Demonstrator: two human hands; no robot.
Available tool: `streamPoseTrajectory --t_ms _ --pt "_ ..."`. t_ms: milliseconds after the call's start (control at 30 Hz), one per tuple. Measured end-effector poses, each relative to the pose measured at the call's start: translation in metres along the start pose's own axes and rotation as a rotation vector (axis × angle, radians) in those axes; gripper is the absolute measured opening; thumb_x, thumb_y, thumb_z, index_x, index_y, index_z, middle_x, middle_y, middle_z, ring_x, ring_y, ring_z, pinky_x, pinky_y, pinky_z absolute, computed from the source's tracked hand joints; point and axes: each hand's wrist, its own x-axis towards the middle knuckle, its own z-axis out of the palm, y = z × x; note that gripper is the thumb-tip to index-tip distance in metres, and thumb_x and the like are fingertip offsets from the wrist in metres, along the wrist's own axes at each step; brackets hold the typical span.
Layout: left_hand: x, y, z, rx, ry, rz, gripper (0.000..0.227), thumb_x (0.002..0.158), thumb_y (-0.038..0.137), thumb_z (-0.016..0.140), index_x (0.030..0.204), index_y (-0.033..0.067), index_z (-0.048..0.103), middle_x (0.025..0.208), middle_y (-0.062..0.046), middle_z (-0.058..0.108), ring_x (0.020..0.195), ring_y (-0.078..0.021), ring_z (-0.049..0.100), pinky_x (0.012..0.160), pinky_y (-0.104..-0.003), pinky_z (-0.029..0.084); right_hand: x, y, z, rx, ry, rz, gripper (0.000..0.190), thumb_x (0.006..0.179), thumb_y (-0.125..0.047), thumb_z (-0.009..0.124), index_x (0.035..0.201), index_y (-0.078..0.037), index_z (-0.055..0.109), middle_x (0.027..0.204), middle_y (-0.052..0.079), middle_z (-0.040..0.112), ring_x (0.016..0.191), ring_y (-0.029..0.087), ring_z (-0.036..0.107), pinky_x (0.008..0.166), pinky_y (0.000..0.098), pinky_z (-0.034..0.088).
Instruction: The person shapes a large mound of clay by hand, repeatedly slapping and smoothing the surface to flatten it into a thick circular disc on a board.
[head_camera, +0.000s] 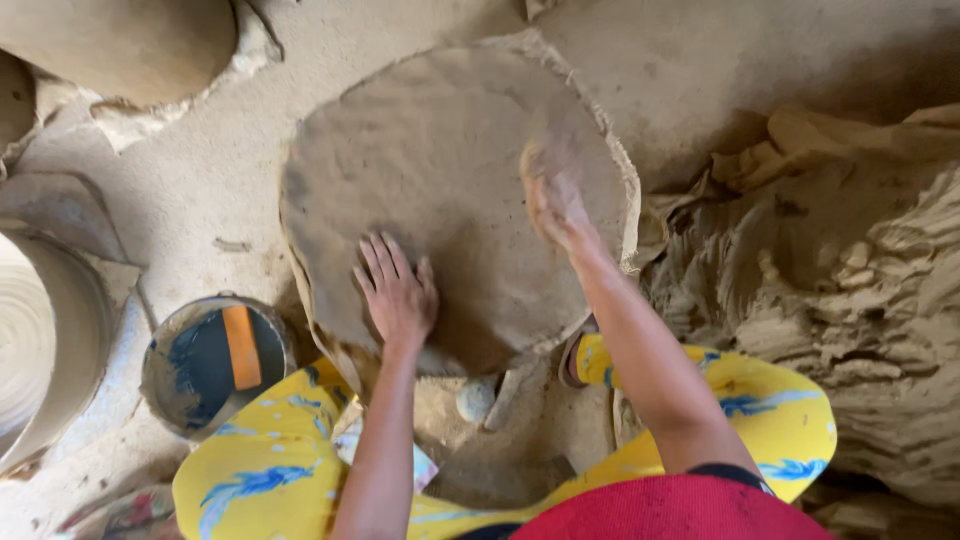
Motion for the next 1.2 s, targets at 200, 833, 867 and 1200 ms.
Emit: streamPoseTrajectory --t_ms 200,833,867,1200 --pt "0.010 -0.009 -0.025 -0.020 0.117 -0.125 0.077 0.109 0.047 0.033 0.163 -0.0036 0.014 0.172 -0.022 0.007 0.158 -0.0364 -0.005 0.121 -0.064 -0.007 -0.030 -0.027 0.030 -0.438 -0.266 -0.009 0.088 0.098 -0.052 0.050 0.162 0.000 0.020 0.167 0.027 0.010 0.154 0.045 0.009 0.121 0.0576 0.009" --pt "-0.057 0.065 0.005 -0.261 0.115 -0.092 0.073 0.110 0.040 0.036 0.162 -0.0091 0.020 0.172 -0.026 0.014 0.160 -0.0415 0.003 0.124 -0.065 -0.003 -0.059 0.006 0.050 -0.160 0.142 -0.118 0.080 0.108 -0.054 0.037 0.162 0.004 0.024 0.170 0.027 0.016 0.159 0.044 0.014 0.130 0.0594 0.009" --pt "-0.059 0.064 0.004 -0.233 0.099 -0.099 0.073 0.109 0.041 0.036 0.162 -0.0081 0.021 0.171 -0.025 0.014 0.160 -0.0411 0.003 0.124 -0.064 -0.003 -0.067 -0.013 0.052 -0.307 0.395 -0.231 0.086 0.112 -0.059 0.042 0.162 0.009 0.021 0.169 0.031 0.011 0.160 0.047 0.010 0.132 0.0601 0.007" --pt "-0.025 -0.001 0.010 -0.010 -0.001 -0.043 0.077 0.108 0.052 0.031 0.163 -0.0013 0.021 0.172 -0.020 0.013 0.159 -0.0358 0.004 0.124 -0.064 0.000 -0.043 -0.035 0.004 -0.063 0.119 -0.017 0.091 0.105 -0.058 0.034 0.165 0.007 0.017 0.172 0.030 0.013 0.162 0.044 0.010 0.132 0.0546 0.009"
